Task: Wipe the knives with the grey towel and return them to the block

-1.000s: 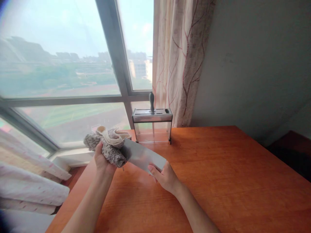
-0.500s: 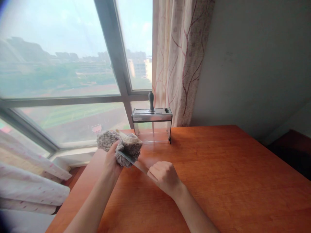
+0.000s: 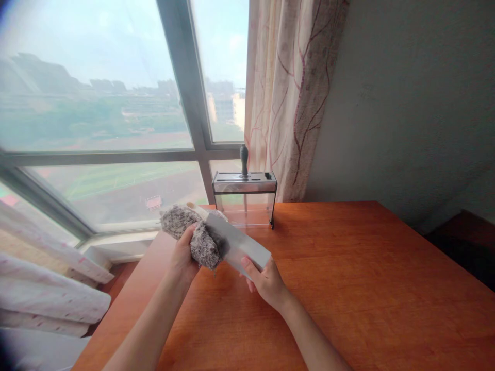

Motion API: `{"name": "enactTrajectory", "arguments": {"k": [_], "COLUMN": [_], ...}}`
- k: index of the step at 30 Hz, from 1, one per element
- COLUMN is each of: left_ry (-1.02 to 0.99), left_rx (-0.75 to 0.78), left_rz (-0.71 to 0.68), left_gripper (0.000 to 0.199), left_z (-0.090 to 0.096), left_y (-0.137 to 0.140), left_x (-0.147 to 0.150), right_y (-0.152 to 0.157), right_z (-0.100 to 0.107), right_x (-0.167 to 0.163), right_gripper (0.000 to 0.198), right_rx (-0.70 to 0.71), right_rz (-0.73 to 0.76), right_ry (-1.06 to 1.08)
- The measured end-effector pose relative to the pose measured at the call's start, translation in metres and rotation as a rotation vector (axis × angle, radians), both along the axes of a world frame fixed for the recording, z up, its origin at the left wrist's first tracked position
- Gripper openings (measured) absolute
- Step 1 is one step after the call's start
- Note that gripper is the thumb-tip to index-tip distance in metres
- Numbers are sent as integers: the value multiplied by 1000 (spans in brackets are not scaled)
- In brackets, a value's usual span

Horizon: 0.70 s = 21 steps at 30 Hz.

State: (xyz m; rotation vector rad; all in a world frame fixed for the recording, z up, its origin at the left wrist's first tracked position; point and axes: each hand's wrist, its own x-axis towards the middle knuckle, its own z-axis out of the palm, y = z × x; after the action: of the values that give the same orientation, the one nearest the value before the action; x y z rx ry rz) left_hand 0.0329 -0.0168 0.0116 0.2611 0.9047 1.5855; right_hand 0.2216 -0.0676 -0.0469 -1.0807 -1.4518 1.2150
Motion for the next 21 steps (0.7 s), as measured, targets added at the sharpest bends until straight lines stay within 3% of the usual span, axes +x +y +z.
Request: {"name": "enactTrajectory", "arguments": {"k": [4,7,10,16,21], "left_ry": [-23,-16,10,14,75], "left_rx": [3,3,17,-18,-26], "left_rz": [29,38,61,16,43], "left_gripper": [22,18,12,6,11], "left_z": [0,-4,-9,-10,-6], "left_y": [-1,1,5,6,5], "left_x": [2,0,-2,-2,-5], "right_y": [3,0,-3,0,2], "right_z": [4,2,0,4,5], "right_x": [-1,-2,-3,0,-1], "right_gripper": [47,44,41,40,40], "right_rx": [-88,-16,181,708,848], "right_rz": [6,11,42,5,-18], "right_ry": [70,-3,-205,-643,-727]}}
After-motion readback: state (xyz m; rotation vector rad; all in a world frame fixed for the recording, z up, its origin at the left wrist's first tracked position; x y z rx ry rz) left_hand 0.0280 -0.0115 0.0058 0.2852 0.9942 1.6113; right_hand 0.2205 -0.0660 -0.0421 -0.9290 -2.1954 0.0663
